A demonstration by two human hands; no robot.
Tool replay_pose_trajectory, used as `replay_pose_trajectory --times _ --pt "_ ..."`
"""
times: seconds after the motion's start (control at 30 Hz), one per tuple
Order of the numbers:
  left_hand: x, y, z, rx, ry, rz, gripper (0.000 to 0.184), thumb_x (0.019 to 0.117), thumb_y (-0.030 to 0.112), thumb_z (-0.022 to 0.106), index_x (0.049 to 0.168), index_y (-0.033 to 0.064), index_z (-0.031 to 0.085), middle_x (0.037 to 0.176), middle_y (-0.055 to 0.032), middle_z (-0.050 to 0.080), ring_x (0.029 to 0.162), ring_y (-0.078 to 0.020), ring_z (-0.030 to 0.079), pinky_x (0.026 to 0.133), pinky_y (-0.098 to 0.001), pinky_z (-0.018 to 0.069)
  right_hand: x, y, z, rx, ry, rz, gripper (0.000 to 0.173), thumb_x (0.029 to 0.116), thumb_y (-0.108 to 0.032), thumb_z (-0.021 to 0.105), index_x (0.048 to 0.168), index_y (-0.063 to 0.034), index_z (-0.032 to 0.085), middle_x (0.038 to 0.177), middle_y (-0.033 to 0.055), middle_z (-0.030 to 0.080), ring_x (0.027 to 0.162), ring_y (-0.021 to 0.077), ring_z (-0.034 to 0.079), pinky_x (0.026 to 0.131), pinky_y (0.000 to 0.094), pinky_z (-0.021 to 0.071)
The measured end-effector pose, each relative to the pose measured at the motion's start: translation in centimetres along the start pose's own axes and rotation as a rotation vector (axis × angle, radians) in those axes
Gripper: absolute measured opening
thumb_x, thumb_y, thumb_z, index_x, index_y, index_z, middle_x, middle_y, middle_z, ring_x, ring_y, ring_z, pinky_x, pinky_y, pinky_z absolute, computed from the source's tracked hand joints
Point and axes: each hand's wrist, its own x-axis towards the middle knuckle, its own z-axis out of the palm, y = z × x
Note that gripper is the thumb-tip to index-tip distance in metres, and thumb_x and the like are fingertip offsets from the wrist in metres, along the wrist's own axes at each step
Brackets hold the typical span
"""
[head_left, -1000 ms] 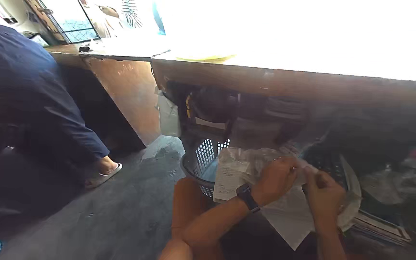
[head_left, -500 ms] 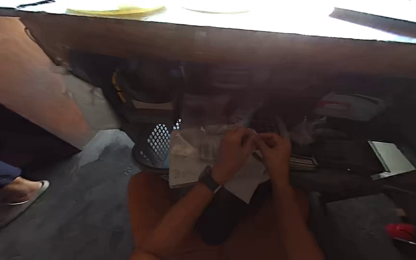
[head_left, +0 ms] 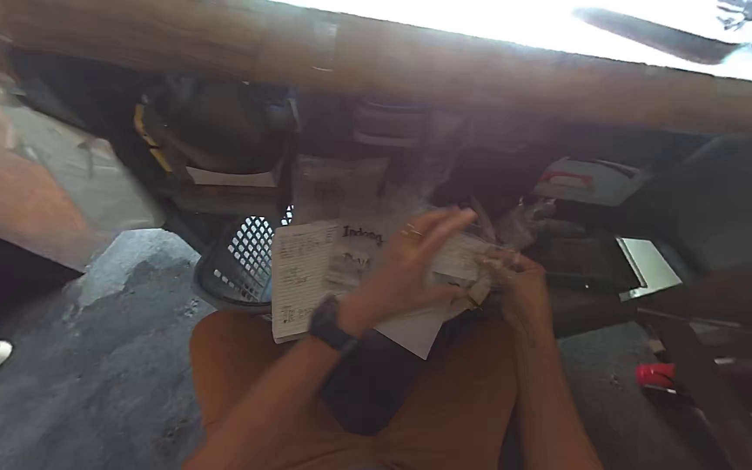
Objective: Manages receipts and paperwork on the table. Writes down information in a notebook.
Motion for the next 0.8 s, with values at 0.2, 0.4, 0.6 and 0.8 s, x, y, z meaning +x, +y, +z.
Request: replay_pose_trajectory --times 0.2,0.4,0.6,0.8 --pt "0.9 -3.8 1.5 0.423 -0.317 0.135 0.128 0.0497 0.039 0.101 0.159 0.0149 0.038 0.161 -0.0223 0.037 0.151 -0.041 0.031 0.117 -0.0772 0.0085 -0.9 0.0 2.8 -0.041 -0.087 0.104 0.005 0.0902 0.006 0.069 0.095 0.0044 0.069 0.082 0.002 0.068 0.073 0.0033 0.063 0.069 0.0193 0.054" --pt "1.1 -3.1 2.9 0.283 -0.262 0.062 0.116 0.055 0.013 0.096 0.157 0.01 0.04 0.122 -0.0202 0.068 0.119 -0.0381 0.063 0.116 -0.0652 0.028 -3.4 1.1 3.2 -0.248 0.193 -0.397 0.023 0.0823 -0.007 0.076 0.092 0.0129 0.07 0.115 0.024 0.051 0.106 0.0161 0.048 0.091 0.0202 0.0444" --pt "0.8 -1.9 4.2 0.235 -0.169 0.185 0.097 0.0649 0.013 0.091 0.152 0.0091 0.048 0.11 -0.0174 0.07 0.105 -0.0369 0.066 0.112 -0.0655 0.0323 -3.9 1.2 2.8 0.113 -0.052 0.023 0.019 0.0897 0.013 0.054 0.098 -0.0022 0.061 0.08 -0.0123 0.068 0.071 -0.0057 0.065 0.068 0.0159 0.0581" --pt "1.1 1.1 5.0 0.2 -0.286 0.18 0.09 0.0761 0.013 0.086 0.155 0.0135 0.044 0.124 -0.0174 0.068 0.116 -0.0347 0.065 0.115 -0.0633 0.0321 -5.2 1.7 4.4 0.152 0.046 0.153 0.017 0.1025 0.004 0.042 0.117 0.002 0.05 0.087 -0.0016 0.062 0.073 -0.0006 0.062 0.066 0.0181 0.0556"
